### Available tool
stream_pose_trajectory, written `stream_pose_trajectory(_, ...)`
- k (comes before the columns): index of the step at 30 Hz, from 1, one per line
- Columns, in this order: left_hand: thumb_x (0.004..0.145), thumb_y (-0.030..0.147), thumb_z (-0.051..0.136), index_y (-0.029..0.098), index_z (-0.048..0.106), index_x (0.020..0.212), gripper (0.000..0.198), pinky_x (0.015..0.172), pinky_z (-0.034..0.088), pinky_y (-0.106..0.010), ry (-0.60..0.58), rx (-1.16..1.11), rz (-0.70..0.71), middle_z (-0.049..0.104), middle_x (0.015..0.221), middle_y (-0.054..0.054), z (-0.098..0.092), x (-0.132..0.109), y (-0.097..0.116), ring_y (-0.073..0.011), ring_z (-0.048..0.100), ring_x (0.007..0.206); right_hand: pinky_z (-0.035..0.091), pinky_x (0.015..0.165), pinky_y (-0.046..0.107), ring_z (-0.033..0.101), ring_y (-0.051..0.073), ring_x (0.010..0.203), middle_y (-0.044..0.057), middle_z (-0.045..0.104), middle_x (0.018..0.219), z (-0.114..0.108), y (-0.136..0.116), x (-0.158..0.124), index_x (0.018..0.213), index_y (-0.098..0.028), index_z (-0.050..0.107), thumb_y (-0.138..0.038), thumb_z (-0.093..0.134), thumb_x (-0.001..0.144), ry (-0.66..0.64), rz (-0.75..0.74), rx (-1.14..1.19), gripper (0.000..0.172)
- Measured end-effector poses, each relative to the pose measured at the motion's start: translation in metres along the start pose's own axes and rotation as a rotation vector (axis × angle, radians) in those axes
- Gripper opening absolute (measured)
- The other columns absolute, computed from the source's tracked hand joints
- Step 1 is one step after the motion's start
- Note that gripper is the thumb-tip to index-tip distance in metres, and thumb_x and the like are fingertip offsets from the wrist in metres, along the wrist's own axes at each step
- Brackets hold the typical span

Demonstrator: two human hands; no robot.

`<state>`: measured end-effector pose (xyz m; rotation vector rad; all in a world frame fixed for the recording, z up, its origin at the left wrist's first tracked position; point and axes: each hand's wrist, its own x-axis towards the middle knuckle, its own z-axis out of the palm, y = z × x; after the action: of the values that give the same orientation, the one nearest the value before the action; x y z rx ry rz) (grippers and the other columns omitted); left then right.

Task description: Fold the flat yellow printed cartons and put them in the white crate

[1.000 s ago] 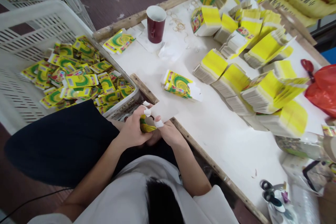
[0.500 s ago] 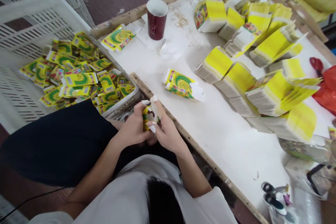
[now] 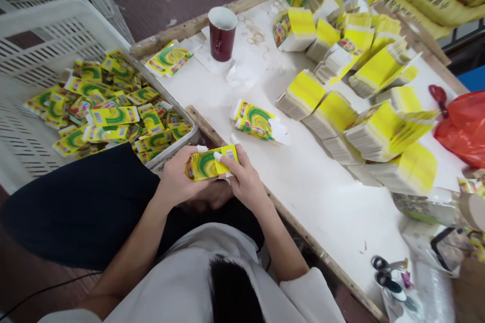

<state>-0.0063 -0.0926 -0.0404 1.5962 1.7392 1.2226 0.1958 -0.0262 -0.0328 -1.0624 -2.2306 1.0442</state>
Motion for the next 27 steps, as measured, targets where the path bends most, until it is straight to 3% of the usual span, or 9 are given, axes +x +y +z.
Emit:
stream_pose_trajectory(3, 0.066, 0.042, 0.086, 0.02, 0.058, 0.117, 0.062, 0.088, 0.058, -0.039, -0.018, -0.007, 0.015, 0.072, 0.111, -0.009, -0.002, 0.0, 0.001, -0.0257, 0.071, 0.098, 0.049, 0.106, 0.048, 0.051, 0.031, 0.14, 0.012, 0.052, 0.151, -0.018, 0.001, 0.003, 0.114, -0.028, 0.073, -0.032, 0.056, 0.095, -0.095, -0.044, 0.0, 0.026)
stream_pose_trajectory(7, 0.067, 0.041, 0.084, 0.019, 0.059, 0.116, 0.06, 0.087, 0.059, -0.04, -0.028, 0.021, 0.035, 0.072, 0.108, -0.009, -0.001, 0.001, 0.001, -0.0265, 0.072, 0.097, 0.05, 0.104, 0.047, 0.055, 0.031, 0.135, 0.016, 0.056, 0.143, -0.028, -0.002, 0.01, 0.115, -0.025, 0.07, -0.024, 0.059, 0.091, -0.206, -0.118, -0.023, 0.027)
stream_pose_trajectory(10, 0.069, 0.039, 0.083, 0.019, 0.058, 0.116, 0.057, 0.088, 0.058, -0.039, -0.018, 0.043, 0.044, 0.071, 0.107, -0.009, -0.001, 0.002, 0.001, -0.0262, 0.071, 0.098, 0.048, 0.105, 0.049, 0.048, 0.033, 0.141, 0.019, 0.05, 0.146, -0.02, -0.003, 0.011, 0.114, -0.022, 0.066, -0.022, 0.061, 0.089, -0.152, -0.093, -0.027, 0.025)
stream_pose_trajectory(13, 0.07, 0.04, 0.084, 0.02, 0.056, 0.118, 0.06, 0.088, 0.058, -0.037, 0.001, 0.004, 0.029, 0.071, 0.109, -0.008, -0.001, 0.004, 0.001, -0.0249, 0.071, 0.098, 0.042, 0.113, 0.051, 0.036, 0.033, 0.149, 0.018, 0.045, 0.15, -0.009, -0.002, 0.009, 0.123, -0.023, 0.058, -0.034, 0.062, 0.092, -0.117, -0.078, 0.093, 0.033)
stream_pose_trajectory(19, 0.069, 0.039, 0.085, 0.022, 0.055, 0.12, 0.061, 0.087, 0.057, -0.036, -0.023, -0.041, -0.022, 0.069, 0.109, -0.006, 0.005, 0.003, 0.0, -0.0235, 0.07, 0.097, 0.037, 0.118, 0.05, 0.046, 0.028, 0.14, 0.016, 0.046, 0.149, 0.008, -0.004, 0.011, 0.149, -0.024, 0.03, -0.047, 0.047, 0.1, 0.028, 0.056, 0.212, 0.057)
stream_pose_trajectory(22, 0.063, 0.041, 0.089, 0.024, 0.053, 0.122, 0.071, 0.092, 0.056, -0.038, 0.178, -0.19, -0.086, 0.065, 0.116, -0.006, 0.01, 0.005, -0.008, -0.0248, 0.068, 0.105, 0.045, 0.111, 0.049, 0.054, 0.03, 0.131, 0.016, 0.046, 0.15, 0.005, -0.001, 0.02, 0.151, -0.025, 0.029, -0.05, 0.058, 0.094, 0.043, 0.047, 0.251, 0.069)
stream_pose_trajectory(25, 0.072, 0.062, 0.077, 0.029, 0.047, 0.126, 0.07, 0.091, 0.057, -0.039, 0.531, -0.6, -0.245, 0.056, 0.134, -0.009, 0.011, 0.011, -0.022, -0.0252, 0.064, 0.115, 0.05, 0.103, 0.047, 0.063, 0.027, 0.115, 0.014, 0.06, 0.135, -0.018, 0.011, 0.033, 0.136, -0.024, 0.047, -0.045, 0.058, 0.094, 0.167, 0.069, 0.186, 0.048)
stream_pose_trajectory(27, 0.081, 0.07, 0.061, 0.03, 0.048, 0.122, 0.059, 0.091, 0.057, -0.039, 0.612, -0.845, -0.405, 0.049, 0.142, -0.011, 0.01, 0.015, -0.031, -0.0237, 0.062, 0.118, 0.052, 0.098, 0.044, 0.064, 0.026, 0.108, 0.013, 0.065, 0.121, -0.04, 0.025, 0.043, 0.125, -0.022, 0.055, -0.036, 0.058, 0.093, 0.318, 0.125, -0.017, 0.035)
